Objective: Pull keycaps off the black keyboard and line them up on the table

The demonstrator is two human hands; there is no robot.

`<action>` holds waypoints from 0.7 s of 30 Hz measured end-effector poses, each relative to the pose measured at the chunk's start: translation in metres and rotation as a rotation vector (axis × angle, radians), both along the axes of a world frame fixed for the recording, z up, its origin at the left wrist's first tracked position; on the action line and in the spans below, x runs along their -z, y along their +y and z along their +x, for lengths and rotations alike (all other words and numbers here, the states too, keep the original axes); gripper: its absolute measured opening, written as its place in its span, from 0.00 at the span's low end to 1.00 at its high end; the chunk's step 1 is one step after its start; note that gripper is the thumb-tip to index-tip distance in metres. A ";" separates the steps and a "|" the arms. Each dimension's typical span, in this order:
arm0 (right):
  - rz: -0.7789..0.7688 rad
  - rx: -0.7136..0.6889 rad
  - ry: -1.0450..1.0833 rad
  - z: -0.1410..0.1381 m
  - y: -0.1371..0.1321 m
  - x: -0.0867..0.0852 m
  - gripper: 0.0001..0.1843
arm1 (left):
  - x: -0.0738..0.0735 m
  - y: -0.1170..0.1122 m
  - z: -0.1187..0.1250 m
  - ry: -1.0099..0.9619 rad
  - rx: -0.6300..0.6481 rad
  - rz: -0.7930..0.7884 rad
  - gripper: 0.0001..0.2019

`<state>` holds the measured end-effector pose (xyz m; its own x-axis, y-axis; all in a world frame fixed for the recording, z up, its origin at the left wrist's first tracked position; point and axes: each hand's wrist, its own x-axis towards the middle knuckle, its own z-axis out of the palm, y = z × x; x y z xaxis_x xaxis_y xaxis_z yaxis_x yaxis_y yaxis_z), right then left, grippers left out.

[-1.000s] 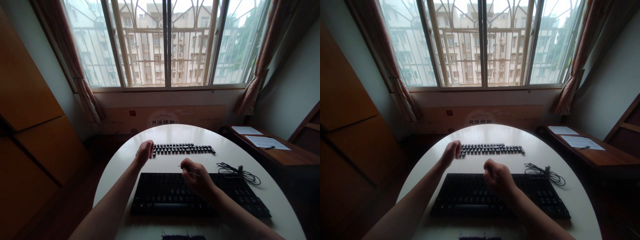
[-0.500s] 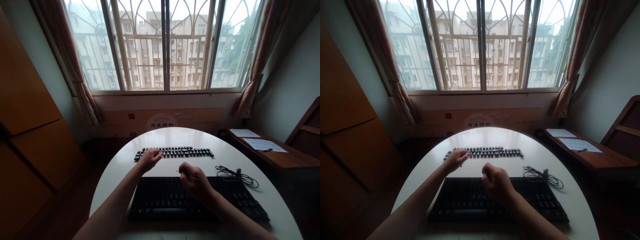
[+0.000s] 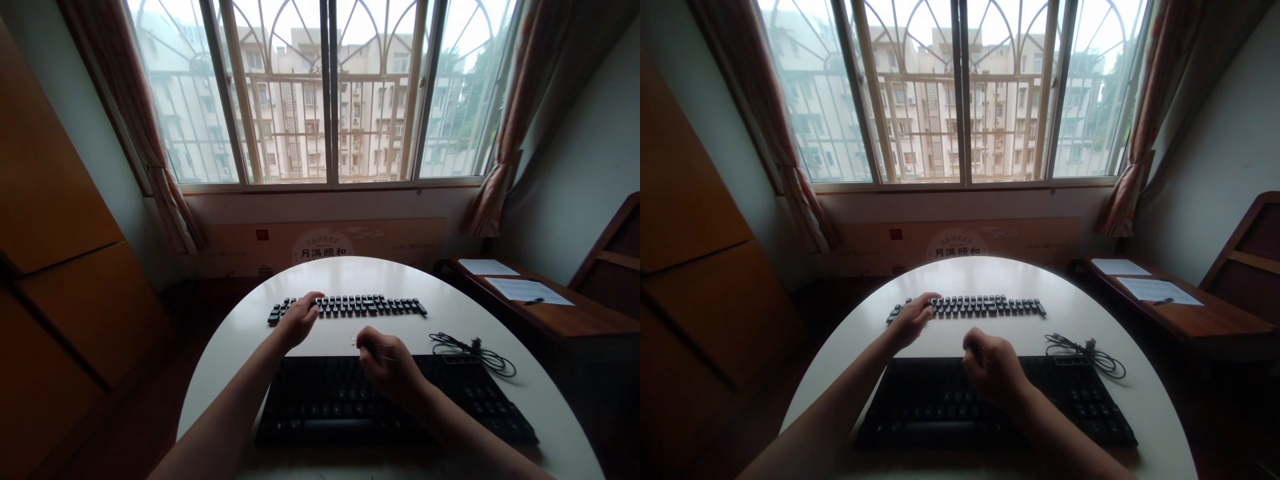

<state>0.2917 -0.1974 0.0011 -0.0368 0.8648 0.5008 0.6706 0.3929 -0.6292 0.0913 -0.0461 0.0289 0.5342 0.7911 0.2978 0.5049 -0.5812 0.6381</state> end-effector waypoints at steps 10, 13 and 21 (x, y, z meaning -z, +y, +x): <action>0.002 0.001 0.023 0.001 0.003 0.002 0.05 | 0.003 0.003 0.002 -0.024 -0.104 0.125 0.10; 0.003 -0.008 0.028 0.000 0.002 0.002 0.05 | 0.004 0.005 0.002 -0.010 -0.030 0.121 0.13; -0.001 -0.016 0.021 0.001 0.002 0.003 0.05 | 0.004 0.003 0.002 0.118 0.152 0.201 0.08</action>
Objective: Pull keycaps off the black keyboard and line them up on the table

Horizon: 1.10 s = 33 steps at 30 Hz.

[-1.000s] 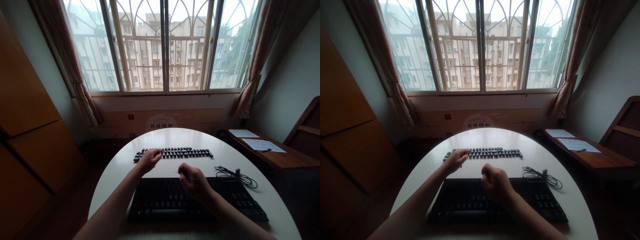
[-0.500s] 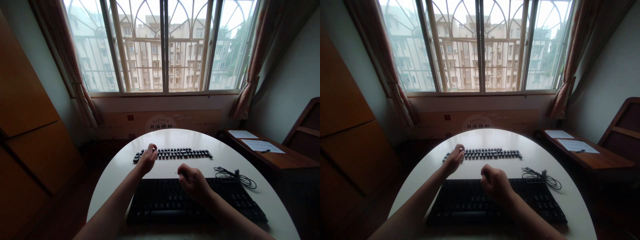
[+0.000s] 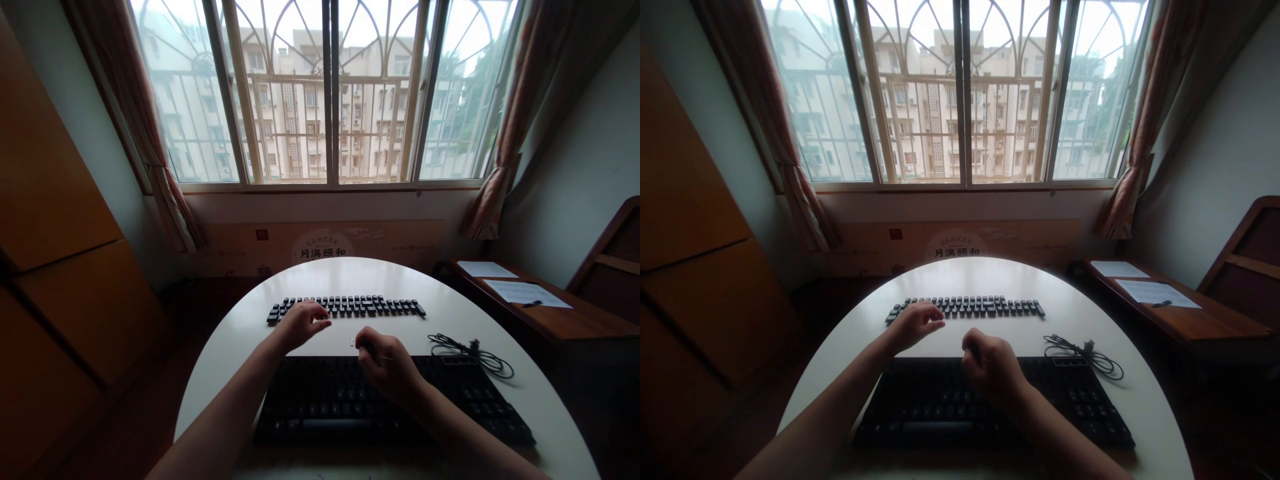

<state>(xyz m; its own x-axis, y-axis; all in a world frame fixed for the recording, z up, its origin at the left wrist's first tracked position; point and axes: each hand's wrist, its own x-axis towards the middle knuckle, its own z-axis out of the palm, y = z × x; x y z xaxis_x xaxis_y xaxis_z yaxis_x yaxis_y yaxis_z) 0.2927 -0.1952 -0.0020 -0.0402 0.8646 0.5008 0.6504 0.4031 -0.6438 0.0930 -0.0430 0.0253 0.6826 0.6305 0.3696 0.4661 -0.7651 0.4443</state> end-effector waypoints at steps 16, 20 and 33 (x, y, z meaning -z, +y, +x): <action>-0.019 0.019 -0.009 0.001 -0.002 -0.004 0.05 | 0.003 0.016 -0.017 0.096 -0.154 0.180 0.04; -0.010 0.028 -0.013 0.001 -0.002 -0.004 0.05 | 0.005 0.020 -0.021 0.148 -0.183 0.186 0.06; 0.000 0.009 -0.010 0.001 -0.003 -0.004 0.05 | 0.017 0.021 -0.017 0.327 -0.145 0.136 0.06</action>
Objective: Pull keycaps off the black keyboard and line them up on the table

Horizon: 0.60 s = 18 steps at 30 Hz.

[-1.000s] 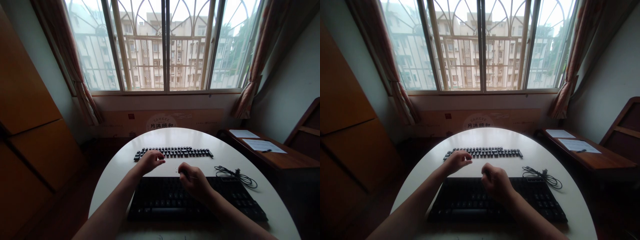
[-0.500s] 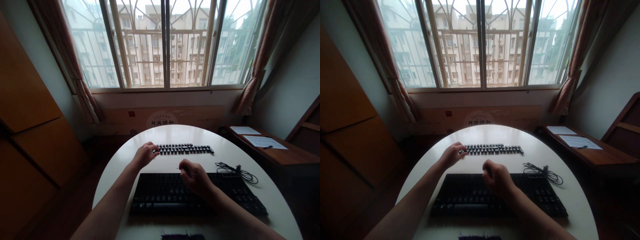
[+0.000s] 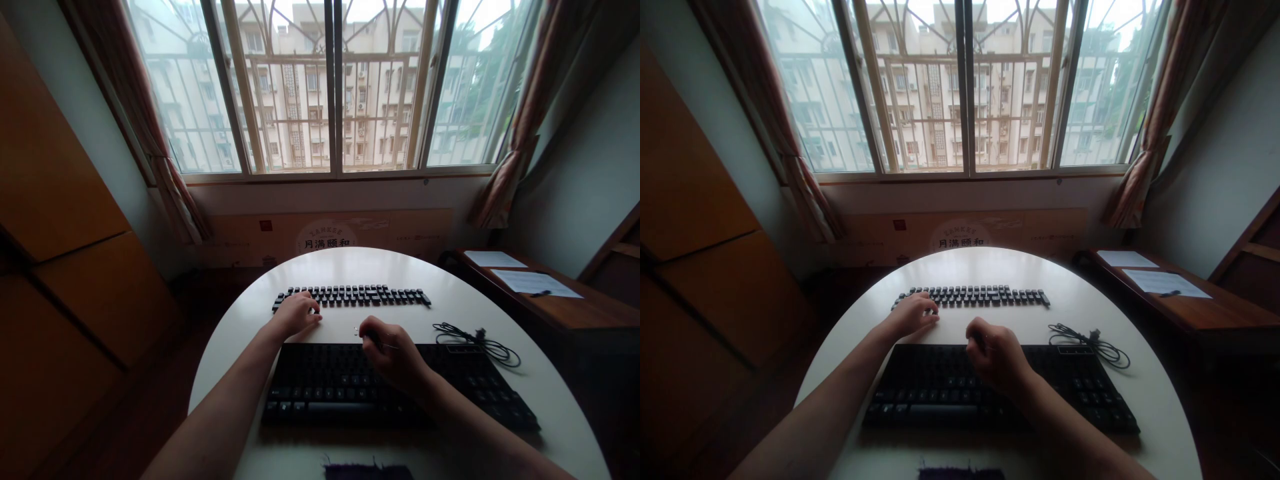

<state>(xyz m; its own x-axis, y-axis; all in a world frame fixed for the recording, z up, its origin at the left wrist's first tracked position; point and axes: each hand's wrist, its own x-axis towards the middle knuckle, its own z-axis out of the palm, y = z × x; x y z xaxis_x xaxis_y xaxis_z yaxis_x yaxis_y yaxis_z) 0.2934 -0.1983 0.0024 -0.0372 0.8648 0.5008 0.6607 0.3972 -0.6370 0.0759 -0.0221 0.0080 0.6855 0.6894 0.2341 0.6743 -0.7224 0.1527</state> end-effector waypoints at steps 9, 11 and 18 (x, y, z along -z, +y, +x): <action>0.007 0.019 -0.015 0.000 0.001 0.003 0.06 | -0.001 0.004 -0.008 -0.019 -0.013 -0.010 0.10; 0.000 0.016 -0.013 0.001 0.001 0.002 0.06 | -0.003 0.005 -0.011 -0.023 -0.015 -0.028 0.11; -0.008 0.003 0.002 0.001 0.000 0.001 0.05 | -0.001 0.006 -0.009 -0.025 -0.007 -0.017 0.08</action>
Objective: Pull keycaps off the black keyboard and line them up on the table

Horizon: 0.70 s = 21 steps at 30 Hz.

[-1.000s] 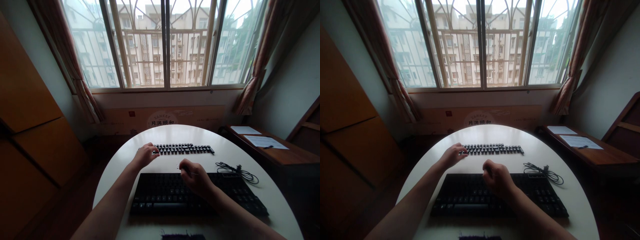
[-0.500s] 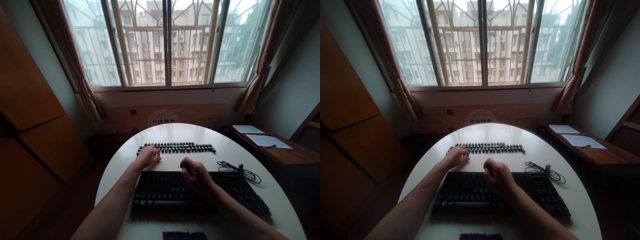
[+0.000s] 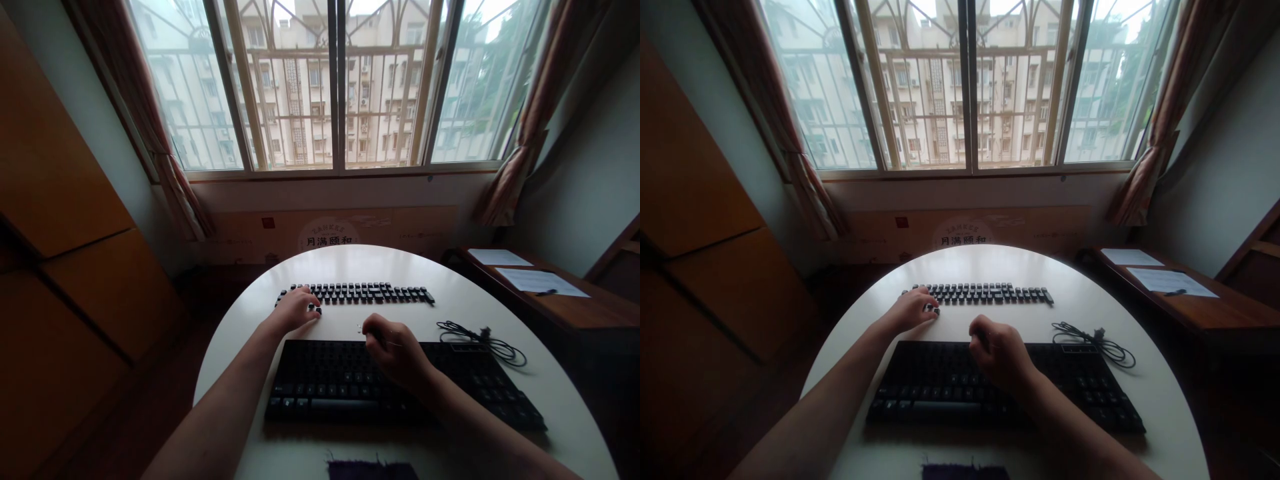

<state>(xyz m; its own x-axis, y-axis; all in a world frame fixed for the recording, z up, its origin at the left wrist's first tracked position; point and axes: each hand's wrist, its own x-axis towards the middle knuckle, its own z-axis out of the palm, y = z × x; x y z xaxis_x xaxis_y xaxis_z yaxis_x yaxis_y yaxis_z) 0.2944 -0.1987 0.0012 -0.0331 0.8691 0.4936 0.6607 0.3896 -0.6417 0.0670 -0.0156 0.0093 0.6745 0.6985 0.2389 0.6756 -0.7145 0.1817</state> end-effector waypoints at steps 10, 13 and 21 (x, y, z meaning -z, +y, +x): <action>0.000 -0.002 0.000 -0.001 0.000 0.001 0.05 | 0.005 0.002 0.006 -0.015 -0.043 0.051 0.08; 0.005 0.001 -0.005 -0.001 0.000 0.002 0.05 | 0.006 0.002 0.007 -0.019 -0.051 0.063 0.09; 0.001 0.000 0.001 -0.001 0.000 0.000 0.05 | 0.009 0.003 0.008 -0.013 -0.072 0.085 0.08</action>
